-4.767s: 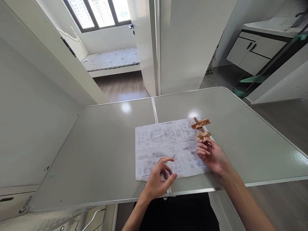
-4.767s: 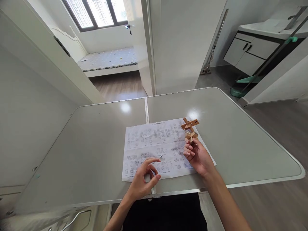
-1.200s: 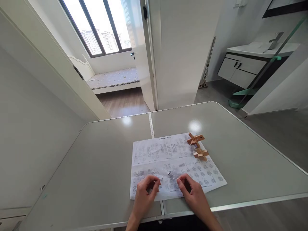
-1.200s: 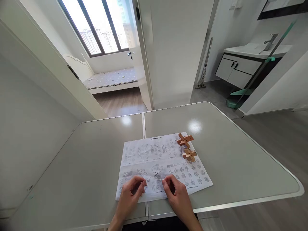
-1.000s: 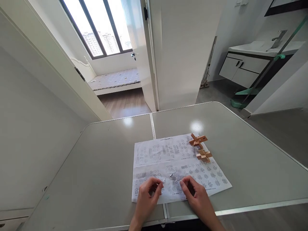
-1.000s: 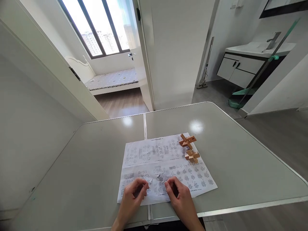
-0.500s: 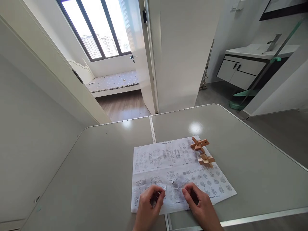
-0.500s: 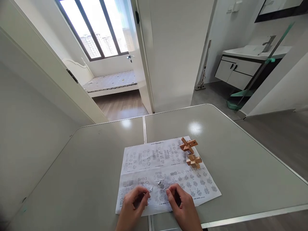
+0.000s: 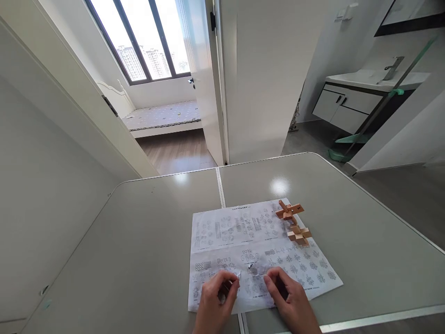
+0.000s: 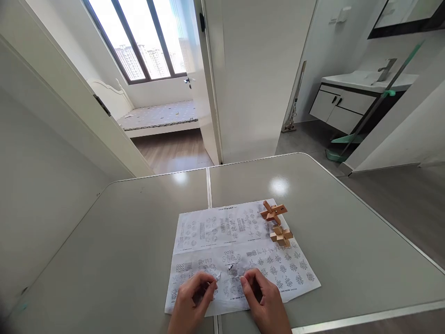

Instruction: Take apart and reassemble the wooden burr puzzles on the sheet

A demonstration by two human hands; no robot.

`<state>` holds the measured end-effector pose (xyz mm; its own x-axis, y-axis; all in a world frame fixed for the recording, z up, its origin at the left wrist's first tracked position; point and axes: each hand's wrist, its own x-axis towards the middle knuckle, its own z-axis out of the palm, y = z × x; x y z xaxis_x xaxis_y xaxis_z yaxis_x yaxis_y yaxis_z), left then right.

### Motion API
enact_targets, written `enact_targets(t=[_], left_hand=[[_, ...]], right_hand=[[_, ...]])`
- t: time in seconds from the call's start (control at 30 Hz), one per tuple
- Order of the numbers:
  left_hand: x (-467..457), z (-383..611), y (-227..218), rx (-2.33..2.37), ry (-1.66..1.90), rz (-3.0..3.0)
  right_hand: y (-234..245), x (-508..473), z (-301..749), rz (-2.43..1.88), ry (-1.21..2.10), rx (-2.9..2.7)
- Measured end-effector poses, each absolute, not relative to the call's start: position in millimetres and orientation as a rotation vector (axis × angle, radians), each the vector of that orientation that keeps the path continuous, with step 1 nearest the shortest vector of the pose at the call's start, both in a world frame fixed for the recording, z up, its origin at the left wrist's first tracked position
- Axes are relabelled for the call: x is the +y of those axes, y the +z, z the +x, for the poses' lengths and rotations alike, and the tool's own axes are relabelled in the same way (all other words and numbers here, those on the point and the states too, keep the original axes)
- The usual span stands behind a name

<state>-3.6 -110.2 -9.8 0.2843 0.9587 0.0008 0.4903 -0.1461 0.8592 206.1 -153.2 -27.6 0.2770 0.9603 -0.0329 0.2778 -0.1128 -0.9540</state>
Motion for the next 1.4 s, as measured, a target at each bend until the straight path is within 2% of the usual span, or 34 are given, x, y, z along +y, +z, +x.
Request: enact_targets(t=[0.87,1.2,1.4], left_hand=[[-109.5,-5.2,-19.5,1.283,0.779,1.811],[-108.9,-3.4,-15.1,1.295,0.780,1.821],[-109.0,-3.2,-15.0,1.290,0.801,1.813]], right_hand=[[-39.0,-152.3,208.0,-1.628,0.899,-1.232],[-34.2,-140.4,219.8,-1.521,1.232,-1.077],[-26.1,-106.1,228.6,-1.144,1.438,-0.613]])
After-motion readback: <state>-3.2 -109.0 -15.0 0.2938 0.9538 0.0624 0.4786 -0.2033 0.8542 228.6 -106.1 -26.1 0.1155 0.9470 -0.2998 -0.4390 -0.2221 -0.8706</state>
